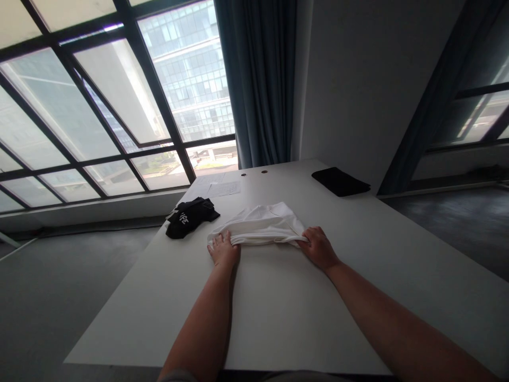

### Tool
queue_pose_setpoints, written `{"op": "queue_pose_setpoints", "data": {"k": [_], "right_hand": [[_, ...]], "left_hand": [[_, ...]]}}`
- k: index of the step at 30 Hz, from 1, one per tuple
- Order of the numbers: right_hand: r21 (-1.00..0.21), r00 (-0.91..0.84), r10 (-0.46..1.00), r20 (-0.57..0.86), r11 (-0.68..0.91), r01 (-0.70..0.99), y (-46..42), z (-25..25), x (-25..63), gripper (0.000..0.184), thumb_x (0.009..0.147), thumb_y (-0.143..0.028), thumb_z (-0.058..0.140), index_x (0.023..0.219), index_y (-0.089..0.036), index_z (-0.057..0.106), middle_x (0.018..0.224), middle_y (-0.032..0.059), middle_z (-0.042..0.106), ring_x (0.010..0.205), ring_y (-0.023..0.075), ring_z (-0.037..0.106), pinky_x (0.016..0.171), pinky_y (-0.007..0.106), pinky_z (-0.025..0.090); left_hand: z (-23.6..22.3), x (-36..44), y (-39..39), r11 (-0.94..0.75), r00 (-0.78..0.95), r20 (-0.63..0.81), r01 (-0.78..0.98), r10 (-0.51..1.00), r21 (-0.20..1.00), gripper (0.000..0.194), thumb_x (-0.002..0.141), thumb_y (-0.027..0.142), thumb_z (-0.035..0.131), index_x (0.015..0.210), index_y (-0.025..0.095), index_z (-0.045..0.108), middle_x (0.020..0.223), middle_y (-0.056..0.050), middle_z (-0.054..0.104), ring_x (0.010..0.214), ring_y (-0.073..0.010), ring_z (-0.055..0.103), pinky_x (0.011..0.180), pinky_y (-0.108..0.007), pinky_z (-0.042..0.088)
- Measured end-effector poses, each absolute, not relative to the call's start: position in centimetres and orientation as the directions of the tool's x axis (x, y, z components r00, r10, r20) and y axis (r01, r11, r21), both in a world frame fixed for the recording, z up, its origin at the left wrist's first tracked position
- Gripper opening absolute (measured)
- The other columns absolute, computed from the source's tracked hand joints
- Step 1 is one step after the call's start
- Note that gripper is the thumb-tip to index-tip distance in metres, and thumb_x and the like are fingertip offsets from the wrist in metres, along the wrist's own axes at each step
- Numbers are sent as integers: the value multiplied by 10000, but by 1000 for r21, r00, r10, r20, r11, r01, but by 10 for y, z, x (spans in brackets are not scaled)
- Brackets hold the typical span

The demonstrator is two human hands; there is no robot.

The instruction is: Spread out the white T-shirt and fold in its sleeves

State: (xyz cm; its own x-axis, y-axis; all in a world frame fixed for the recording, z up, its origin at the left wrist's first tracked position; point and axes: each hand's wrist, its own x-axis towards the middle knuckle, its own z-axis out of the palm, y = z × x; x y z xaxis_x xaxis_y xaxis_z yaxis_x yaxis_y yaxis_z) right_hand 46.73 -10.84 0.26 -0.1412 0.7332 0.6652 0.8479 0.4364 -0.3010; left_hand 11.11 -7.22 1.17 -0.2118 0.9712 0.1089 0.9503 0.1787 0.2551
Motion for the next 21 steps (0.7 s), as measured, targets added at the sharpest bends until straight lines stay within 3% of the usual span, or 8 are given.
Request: {"op": "queue_pose_setpoints", "data": {"k": [4, 8, 12, 16, 19, 21], "right_hand": [[-306, -123, 686, 717, 468, 829, -114, 10, 464, 365, 1035, -497, 493, 757, -263, 524, 772, 55, 576, 851, 259, 523, 843, 372, 444], [-377, 31, 659, 752, 391, 839, -112, 9, 477, 316, 1023, -477, 502, 784, -271, 523, 799, 59, 590, 866, 264, 538, 862, 389, 460], [-494, 222, 640, 736, 284, 822, -102, -3, 500, 276, 986, -459, 534, 786, -269, 526, 791, 52, 576, 826, 255, 544, 823, 389, 478], [-634, 378, 642, 668, 224, 740, -89, -17, 519, 232, 898, -456, 611, 811, -243, 583, 886, 64, 585, 763, 223, 562, 748, 368, 514], [-673, 460, 608, 647, 173, 719, -86, -19, 522, 161, 864, -360, 600, 895, -215, 662, 976, 97, 597, 803, 235, 588, 772, 384, 541], [-645, 449, 588, 673, 170, 745, -90, -16, 518, 210, 861, -250, 533, 975, -206, 704, 1024, 118, 611, 891, 259, 606, 838, 406, 546]], "left_hand": [[12, 99, -70, 240, -296, 171, 928, 940, 285, 692, 925, 523, 557, 1575, 309, 451, 1687, -137, 371, 1573, -411, 247, 1225, -696, 162], [10, 89, -69, 329, -410, 195, 879, 891, 344, 823, 887, 634, 587, 1606, 289, 383, 1718, -188, 274, 1561, -473, 235, 1182, -702, 241], [12, 82, -65, 375, -486, 199, 828, 851, 418, 853, 905, 584, 568, 1606, 148, 352, 1578, -277, 470, 1481, -439, 416, 1190, -583, 303], [12, 80, -61, 275, -419, 137, 775, 898, 569, 754, 966, 539, 518, 1587, 136, 373, 1338, -233, 691, 1302, -376, 626, 1118, -490, 420], [8, 83, -60, 98, -312, 170, 685, 935, 722, 606, 1020, 458, 464, 1564, 198, 408, 1379, -168, 691, 1291, -302, 650, 1062, -395, 485], [4, 86, -60, -5, -285, 223, 606, 932, 795, 531, 1040, 434, 439, 1528, 223, 451, 1424, -137, 669, 1322, -265, 630, 1069, -359, 490]]}}
